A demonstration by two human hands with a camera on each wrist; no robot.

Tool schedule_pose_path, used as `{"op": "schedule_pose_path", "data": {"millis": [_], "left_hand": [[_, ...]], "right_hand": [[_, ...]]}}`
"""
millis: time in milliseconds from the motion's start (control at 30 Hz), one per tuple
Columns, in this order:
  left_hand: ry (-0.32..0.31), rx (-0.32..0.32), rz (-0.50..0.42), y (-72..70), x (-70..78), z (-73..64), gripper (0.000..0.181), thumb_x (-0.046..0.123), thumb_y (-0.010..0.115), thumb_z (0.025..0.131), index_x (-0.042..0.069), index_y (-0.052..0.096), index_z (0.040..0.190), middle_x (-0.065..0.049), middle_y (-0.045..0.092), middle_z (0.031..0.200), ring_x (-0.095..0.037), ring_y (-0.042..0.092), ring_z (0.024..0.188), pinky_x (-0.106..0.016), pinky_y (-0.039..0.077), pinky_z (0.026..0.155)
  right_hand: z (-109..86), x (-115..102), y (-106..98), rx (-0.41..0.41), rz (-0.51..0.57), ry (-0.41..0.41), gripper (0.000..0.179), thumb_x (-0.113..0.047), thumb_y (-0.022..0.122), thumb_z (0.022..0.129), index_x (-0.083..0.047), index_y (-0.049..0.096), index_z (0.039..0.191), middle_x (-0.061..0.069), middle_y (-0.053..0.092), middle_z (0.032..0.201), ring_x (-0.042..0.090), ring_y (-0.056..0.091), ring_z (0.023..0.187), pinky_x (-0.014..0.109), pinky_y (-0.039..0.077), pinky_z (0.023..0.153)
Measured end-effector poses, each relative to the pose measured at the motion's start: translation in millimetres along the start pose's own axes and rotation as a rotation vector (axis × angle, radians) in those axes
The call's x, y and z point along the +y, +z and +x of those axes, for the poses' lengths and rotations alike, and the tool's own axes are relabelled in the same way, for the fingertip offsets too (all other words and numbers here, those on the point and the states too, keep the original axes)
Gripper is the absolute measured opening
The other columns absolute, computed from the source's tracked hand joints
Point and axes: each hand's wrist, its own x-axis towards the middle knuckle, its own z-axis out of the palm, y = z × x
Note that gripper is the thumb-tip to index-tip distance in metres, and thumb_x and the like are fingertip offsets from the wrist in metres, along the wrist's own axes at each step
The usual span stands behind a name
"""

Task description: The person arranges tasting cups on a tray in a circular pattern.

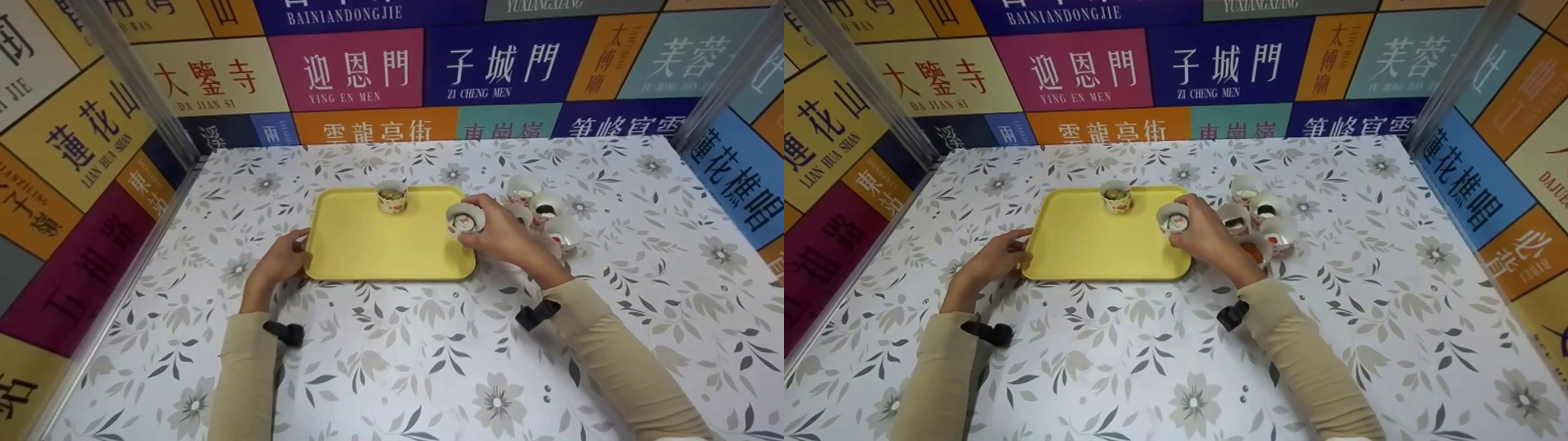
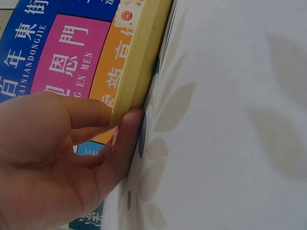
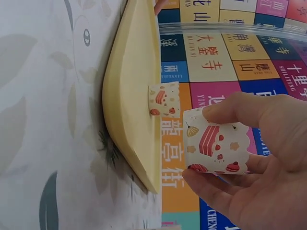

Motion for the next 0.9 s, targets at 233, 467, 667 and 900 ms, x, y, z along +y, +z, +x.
{"op": "schedule_pose_path", "data": {"millis": [233,467,667,900], "left_hand": [[-0.002,0.000,0.010,0.1,0.7,-1.1,0.063,0.003,0.047,0.097,0.004,0.030,0.157,-0.029,0.056,0.134,-0.030,0.066,0.103,-0.030,0.058,0.076],[-0.001,-0.018,-0.032,-1.1,-2.4,0.9,0.062,0.002,0.044,0.100,0.005,0.026,0.159,-0.030,0.054,0.137,-0.030,0.067,0.103,-0.029,0.058,0.075],[-0.010,-0.009,-0.015,0.3,-2.1,1.5,0.061,0.002,0.045,0.100,0.005,0.027,0.158,-0.029,0.054,0.137,-0.026,0.066,0.101,-0.028,0.058,0.073],[-0.005,-0.003,-0.005,-0.1,-2.0,0.9,0.062,0.002,0.045,0.098,0.005,0.028,0.158,-0.028,0.056,0.132,-0.025,0.066,0.097,-0.028,0.057,0.073]], "right_hand": [[18.5,-6.2,18.9,0.020,-0.026,0.018,0.072,-0.016,0.073,0.085,-0.005,0.039,0.148,0.018,0.048,0.145,0.034,0.051,0.126,0.050,0.044,0.106],[37.3,-14.8,30.5,0.005,-0.017,0.045,0.069,-0.015,0.074,0.086,-0.007,0.042,0.147,0.019,0.047,0.144,0.034,0.050,0.127,0.050,0.043,0.108],[52.2,-18.6,41.1,0.003,0.004,0.043,0.069,-0.014,0.074,0.087,-0.008,0.044,0.149,0.021,0.045,0.146,0.037,0.046,0.133,0.049,0.038,0.114],[66.2,-22.3,51.5,0.022,0.089,0.060,0.071,-0.010,0.074,0.086,-0.012,0.044,0.150,0.019,0.043,0.151,0.036,0.045,0.136,0.047,0.039,0.114]]}}
